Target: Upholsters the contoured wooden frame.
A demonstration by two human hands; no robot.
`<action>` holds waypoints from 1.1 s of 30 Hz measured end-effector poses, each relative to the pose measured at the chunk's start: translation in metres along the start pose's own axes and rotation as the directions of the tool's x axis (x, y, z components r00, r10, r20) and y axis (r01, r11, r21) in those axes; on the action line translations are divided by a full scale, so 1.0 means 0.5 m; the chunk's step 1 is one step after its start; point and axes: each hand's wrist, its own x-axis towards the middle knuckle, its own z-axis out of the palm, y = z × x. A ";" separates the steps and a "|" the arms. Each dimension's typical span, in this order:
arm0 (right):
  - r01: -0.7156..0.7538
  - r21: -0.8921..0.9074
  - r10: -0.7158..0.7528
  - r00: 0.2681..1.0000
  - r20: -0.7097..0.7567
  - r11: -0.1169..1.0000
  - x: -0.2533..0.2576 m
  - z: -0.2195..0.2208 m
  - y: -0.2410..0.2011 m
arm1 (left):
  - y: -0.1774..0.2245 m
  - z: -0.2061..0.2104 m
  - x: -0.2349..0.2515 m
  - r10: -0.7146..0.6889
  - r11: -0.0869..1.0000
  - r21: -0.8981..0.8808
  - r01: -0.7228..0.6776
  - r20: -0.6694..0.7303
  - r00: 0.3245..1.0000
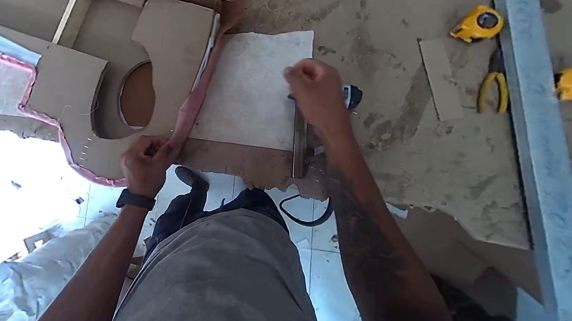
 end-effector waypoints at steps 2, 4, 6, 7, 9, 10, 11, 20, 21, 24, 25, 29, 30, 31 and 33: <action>-0.146 -0.065 0.133 0.977 -0.168 0.987 -0.055 -0.067 0.081 | 0.005 0.003 0.002 -0.004 1.000 0.013 0.005 -0.009 1.000; -0.249 -0.082 0.212 0.925 -0.315 0.965 -0.105 -0.090 0.149 | 0.004 0.008 0.006 0.000 0.998 0.064 0.002 -0.032 0.999; -0.284 -0.090 0.231 0.897 -0.377 0.955 -0.149 -0.081 0.195 | 0.004 0.008 0.009 0.013 0.987 0.160 -0.013 0.002 1.000; -0.293 -0.093 0.238 0.894 -0.379 0.952 -0.160 -0.076 0.206 | 0.009 0.007 0.013 0.019 0.974 0.225 -0.029 0.047 0.999; -0.329 -0.111 0.268 0.888 -0.374 0.938 -0.168 -0.067 0.219 | 0.029 -0.003 0.023 0.037 0.928 0.361 -0.093 0.161 0.986; -0.357 -0.133 0.288 0.883 -0.370 0.925 -0.168 -0.063 0.223 | 0.042 -0.013 0.029 0.052 0.888 0.435 -0.148 0.224 0.973; -0.366 -0.159 0.290 0.885 -0.365 0.917 -0.165 -0.062 0.226 | 0.054 -0.021 0.036 0.065 0.835 0.509 -0.208 0.283 0.957; -0.356 -0.310 0.262 0.915 -0.308 0.882 -0.141 -0.059 0.237 | 0.024 -0.043 0.087 0.231 0.923 0.164 -0.348 0.488 0.842; -0.363 -0.312 0.266 0.912 -0.312 0.878 -0.140 -0.058 0.238 | 0.016 -0.041 0.084 0.236 0.946 0.094 -0.311 0.459 0.856; -0.381 -0.325 0.279 0.906 -0.320 0.866 -0.136 -0.053 0.236 | 0.006 -0.044 0.080 0.232 0.970 -0.033 -0.240 0.413 0.880; -0.388 -0.325 0.286 0.903 -0.321 0.862 -0.134 -0.051 0.236 | 0.004 -0.048 0.077 0.235 0.971 -0.054 -0.234 0.407 0.883; -0.375 -0.127 0.323 0.895 -0.309 0.918 -0.131 -0.069 0.229 | -0.011 -0.042 0.076 0.300 0.954 -0.095 -0.285 0.332 0.894; -0.344 0.003 0.330 0.899 -0.287 0.939 -0.141 -0.076 0.222 | -0.020 -0.038 0.070 0.318 0.948 -0.089 -0.306 0.296 0.901; -0.296 0.141 0.323 0.914 -0.248 0.945 -0.152 -0.079 0.209 | -0.032 -0.033 0.063 0.330 0.944 -0.068 -0.324 0.251 0.910; -0.208 0.325 0.269 0.951 -0.153 0.923 -0.169 -0.086 0.153 | -0.051 -0.018 0.054 0.351 0.936 -0.027 -0.351 0.144 0.925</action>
